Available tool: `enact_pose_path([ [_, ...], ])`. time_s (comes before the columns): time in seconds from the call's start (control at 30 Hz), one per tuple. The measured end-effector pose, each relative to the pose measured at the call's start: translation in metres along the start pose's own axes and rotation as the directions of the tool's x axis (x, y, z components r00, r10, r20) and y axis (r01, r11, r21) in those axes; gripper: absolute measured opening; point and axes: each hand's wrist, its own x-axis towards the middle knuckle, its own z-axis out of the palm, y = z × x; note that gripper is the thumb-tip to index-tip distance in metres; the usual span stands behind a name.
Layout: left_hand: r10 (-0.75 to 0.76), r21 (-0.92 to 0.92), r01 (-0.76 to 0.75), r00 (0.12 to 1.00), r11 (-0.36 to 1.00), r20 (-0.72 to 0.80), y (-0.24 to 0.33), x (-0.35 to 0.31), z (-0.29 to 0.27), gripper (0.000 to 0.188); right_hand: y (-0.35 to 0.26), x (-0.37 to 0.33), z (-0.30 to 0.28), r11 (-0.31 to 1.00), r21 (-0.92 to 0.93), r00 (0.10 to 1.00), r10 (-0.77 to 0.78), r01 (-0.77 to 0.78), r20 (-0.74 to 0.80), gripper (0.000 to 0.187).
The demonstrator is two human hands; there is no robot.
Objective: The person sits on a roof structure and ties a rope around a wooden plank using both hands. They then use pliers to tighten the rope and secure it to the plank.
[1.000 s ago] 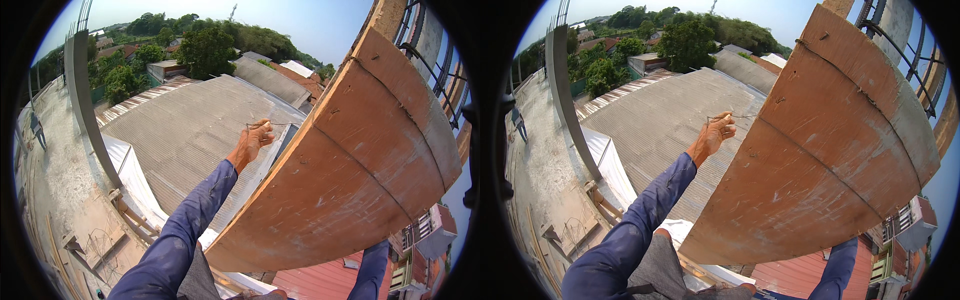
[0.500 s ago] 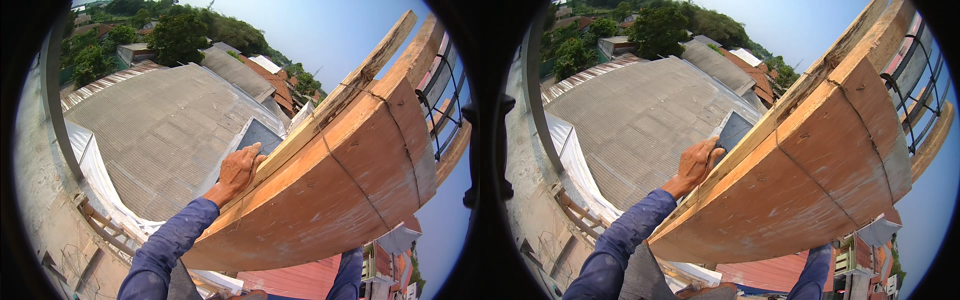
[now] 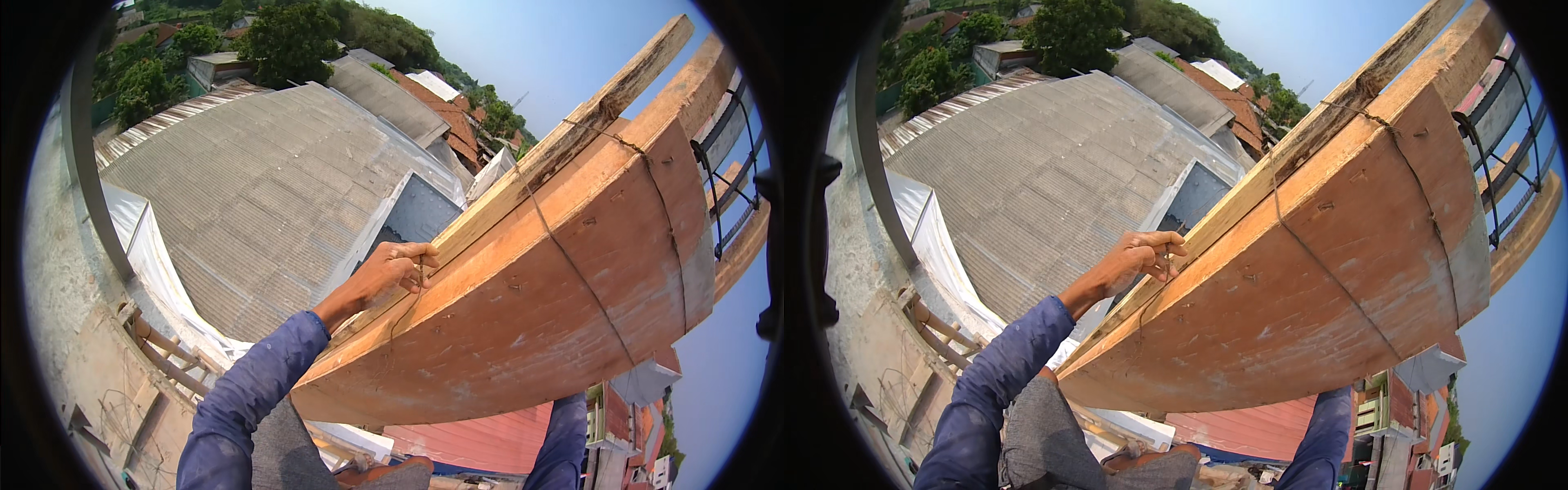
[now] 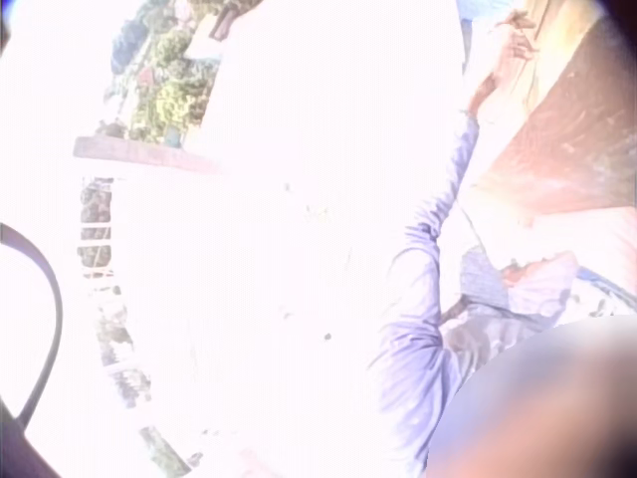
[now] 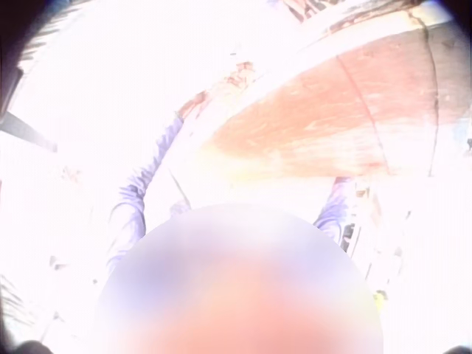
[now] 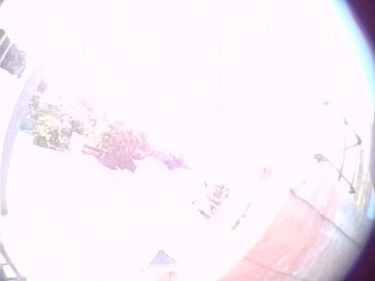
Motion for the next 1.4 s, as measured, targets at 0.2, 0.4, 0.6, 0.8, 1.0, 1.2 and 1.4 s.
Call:
enact_pose_path([
  [0.2, -0.126, -0.214, 0.088, 0.977, 0.973, -0.172, 0.019, -0.009, 0.01, 0.054, 0.003, -0.003, -0.005, 1.0, 0.007, 1.0, 0.009, -0.009, 0.007, 0.025],
  [0.4, -0.276, 0.115, 0.291, 0.952, 0.95, -0.131, 0.028, -0.034, 0.017, 0.033, 0.004, -0.007, -0.01, 1.0, 0.018, 1.0, 0.016, -0.016, 0.019, 0.024],
  [0.6, -0.081, 0.277, 0.163, 0.955, 0.947, -0.285, 0.036, -0.031, -0.016, 0.034, 0.006, -0.007, -0.014, 0.999, 0.039, 0.999, 0.012, -0.013, 0.037, 0.024],
  [0.8, 0.085, 0.646, 0.167, 0.936, 0.745, -0.34, 0.064, -0.005, -0.065, 0.042, 0.004, -0.011, -0.018, 0.997, 0.076, 0.998, 0.018, -0.022, 0.053, 0.023],
  [1.0, 0.038, 0.593, 0.073, 0.985, 0.802, -0.171, 0.084, 0.001, -0.084, 0.031, 0.009, -0.019, -0.034, 0.975, 0.22, 0.988, 0.007, -0.04, 0.152, 0.023],
  [1.2, 0.016, 0.73, 0.148, 0.977, 0.667, -0.212, 0.084, -0.003, -0.079, 0.033, 0.029, -0.058, -0.089, 0.973, 0.187, 0.977, 0.103, -0.139, 0.189, 0.02],
  [1.4, 0.081, 0.838, 0.089, 0.984, 0.538, -0.157, 0.101, 0.005, -0.088, 0.034, 0.047, -0.119, -0.157, 0.887, 0.431, 0.986, 0.133, -0.165, 0.103, 0.022],
])
